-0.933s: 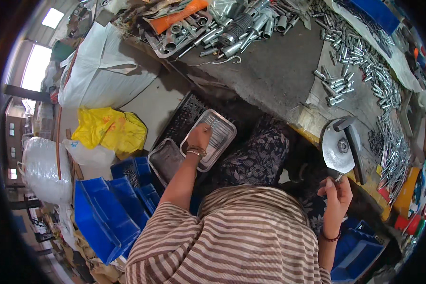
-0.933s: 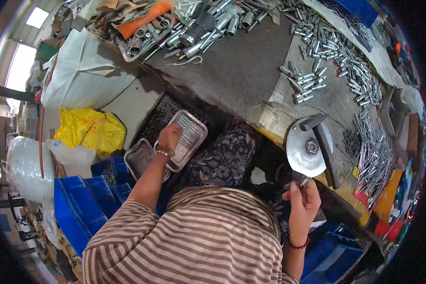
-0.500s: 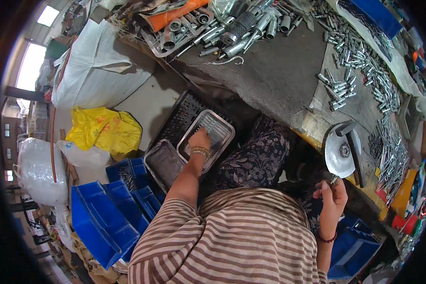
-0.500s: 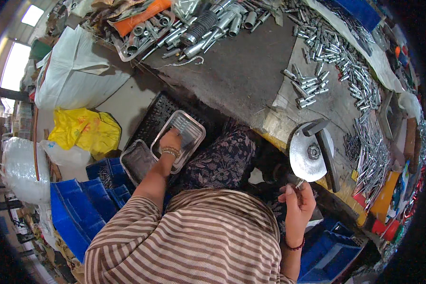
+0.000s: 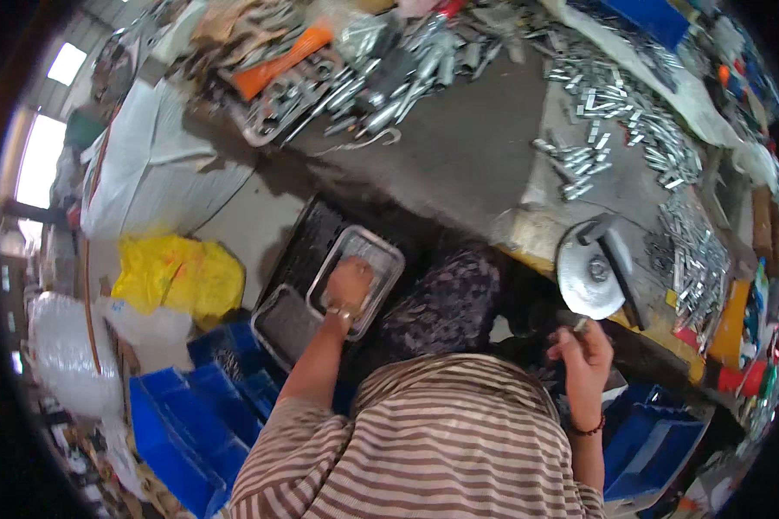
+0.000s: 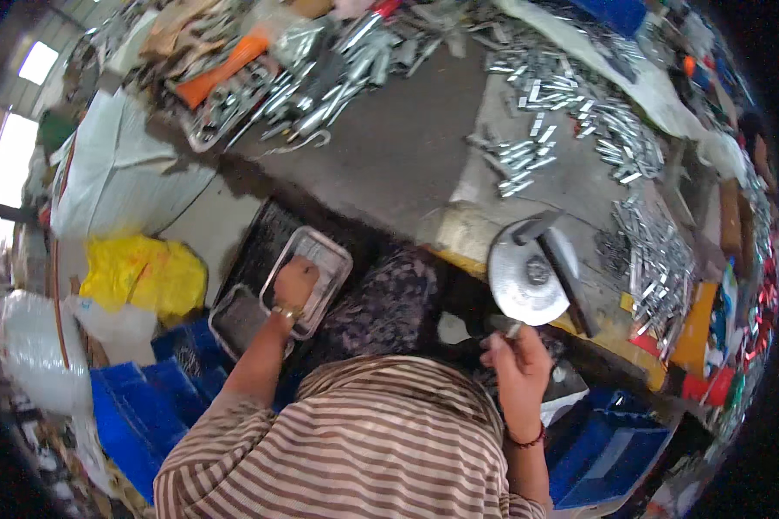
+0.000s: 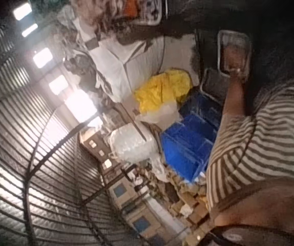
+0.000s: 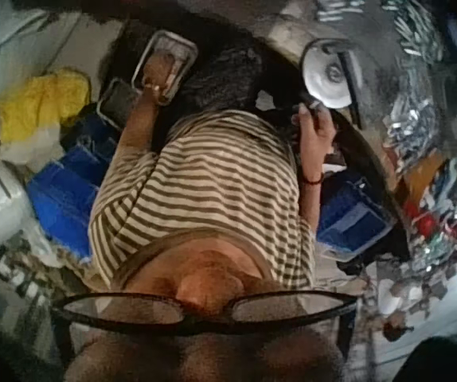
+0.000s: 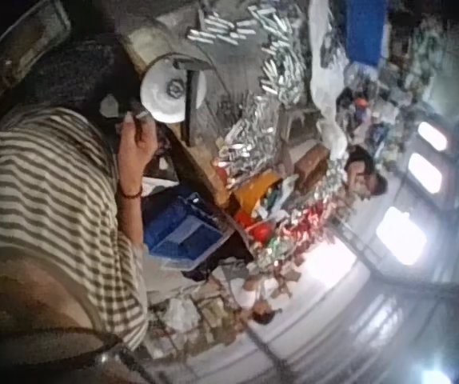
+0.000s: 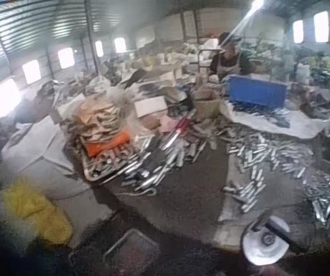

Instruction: The person assembles metal components by inserting pins into metal sleeves, hammering them securely on a metal fixture with a small hammer, and placing the completed parts into a tray.

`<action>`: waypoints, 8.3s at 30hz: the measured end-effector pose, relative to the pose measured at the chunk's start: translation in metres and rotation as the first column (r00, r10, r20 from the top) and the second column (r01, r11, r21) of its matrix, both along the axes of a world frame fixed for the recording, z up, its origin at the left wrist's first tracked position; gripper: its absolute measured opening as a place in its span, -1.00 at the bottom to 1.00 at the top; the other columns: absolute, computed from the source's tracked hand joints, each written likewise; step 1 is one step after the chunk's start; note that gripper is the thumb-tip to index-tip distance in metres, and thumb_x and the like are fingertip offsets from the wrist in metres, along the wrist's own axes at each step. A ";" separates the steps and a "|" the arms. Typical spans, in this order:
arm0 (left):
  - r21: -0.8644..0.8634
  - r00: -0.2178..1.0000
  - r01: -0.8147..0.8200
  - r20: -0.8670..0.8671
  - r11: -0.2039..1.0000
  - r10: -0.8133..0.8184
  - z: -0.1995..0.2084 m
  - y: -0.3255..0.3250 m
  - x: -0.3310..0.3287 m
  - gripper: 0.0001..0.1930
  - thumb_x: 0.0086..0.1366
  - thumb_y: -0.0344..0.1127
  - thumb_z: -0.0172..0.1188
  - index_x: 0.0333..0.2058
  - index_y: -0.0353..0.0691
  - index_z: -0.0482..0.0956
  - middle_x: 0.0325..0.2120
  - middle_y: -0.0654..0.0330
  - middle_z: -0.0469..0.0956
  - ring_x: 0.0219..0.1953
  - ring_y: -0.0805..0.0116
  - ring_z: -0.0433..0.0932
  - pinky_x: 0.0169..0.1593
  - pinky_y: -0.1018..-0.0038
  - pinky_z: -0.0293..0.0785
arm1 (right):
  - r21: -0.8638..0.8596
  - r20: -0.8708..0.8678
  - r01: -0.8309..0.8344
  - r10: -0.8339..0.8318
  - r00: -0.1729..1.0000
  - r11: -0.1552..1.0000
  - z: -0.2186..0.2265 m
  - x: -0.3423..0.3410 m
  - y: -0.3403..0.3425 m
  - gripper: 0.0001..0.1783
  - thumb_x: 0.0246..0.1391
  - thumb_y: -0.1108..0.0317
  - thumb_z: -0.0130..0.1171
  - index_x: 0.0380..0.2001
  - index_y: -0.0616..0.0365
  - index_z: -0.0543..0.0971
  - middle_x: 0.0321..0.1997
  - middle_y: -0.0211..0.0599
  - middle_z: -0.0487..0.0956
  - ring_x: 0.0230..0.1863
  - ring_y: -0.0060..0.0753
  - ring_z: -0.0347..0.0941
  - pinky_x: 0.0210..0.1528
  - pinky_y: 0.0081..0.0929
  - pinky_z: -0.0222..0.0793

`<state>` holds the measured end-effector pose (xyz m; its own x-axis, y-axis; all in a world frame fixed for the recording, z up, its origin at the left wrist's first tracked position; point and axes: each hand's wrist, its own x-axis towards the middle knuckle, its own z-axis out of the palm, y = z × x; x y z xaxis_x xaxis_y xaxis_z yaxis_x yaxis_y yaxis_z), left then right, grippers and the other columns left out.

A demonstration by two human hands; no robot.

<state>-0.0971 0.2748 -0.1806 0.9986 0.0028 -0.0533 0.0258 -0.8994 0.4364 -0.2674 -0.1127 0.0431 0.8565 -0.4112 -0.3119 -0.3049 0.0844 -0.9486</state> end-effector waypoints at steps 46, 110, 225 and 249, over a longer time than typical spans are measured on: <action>0.105 0.388 0.895 0.296 0.434 -0.873 0.258 -0.288 0.114 -0.75 0.47 -0.31 0.11 -0.06 -0.35 0.64 -0.07 -0.08 0.57 -0.04 -0.13 0.55 0.05 0.08 0.49 | -0.751 0.380 0.322 -0.022 0.925 0.576 0.080 -0.019 -0.140 -0.80 0.25 0.28 0.17 -0.18 0.17 0.52 -0.29 0.07 0.59 -0.17 0.23 0.57 -0.16 0.05 0.47; -0.197 0.530 0.844 0.458 0.499 -0.714 0.234 -0.262 0.006 -0.82 0.23 -0.26 0.34 -0.26 -0.22 0.68 -0.27 0.07 0.58 -0.13 -0.02 0.54 -0.01 0.16 0.48 | -0.957 -0.038 -0.110 0.263 0.964 0.268 0.018 0.031 -0.068 -0.92 0.06 0.37 0.22 -0.37 0.09 0.54 -0.29 -0.16 0.50 -0.25 0.01 0.57 -0.30 -0.07 0.52; -0.277 0.535 0.844 0.458 0.458 -0.710 0.238 -0.261 0.004 -0.88 0.15 -0.47 0.31 -0.31 -0.21 0.67 -0.31 0.12 0.53 -0.24 0.07 0.57 -0.18 0.22 0.51 | -0.866 0.154 -0.115 0.480 0.863 0.486 0.048 0.077 -0.053 -0.62 0.05 0.59 0.20 -0.03 0.20 0.45 -0.32 -0.08 0.62 -0.21 0.09 0.57 -0.20 -0.06 0.49; -0.275 0.551 0.834 0.456 0.479 -0.699 0.241 -0.264 0.006 -0.79 0.11 -0.55 0.36 -0.24 -0.31 0.63 -0.35 0.04 0.50 -0.28 -0.05 0.55 -0.24 0.18 0.48 | -0.964 0.055 -0.097 0.546 0.836 0.247 0.057 0.079 -0.036 -0.65 0.04 0.50 0.24 -0.06 0.21 0.48 -0.34 -0.18 0.58 -0.24 -0.04 0.55 -0.18 -0.17 0.49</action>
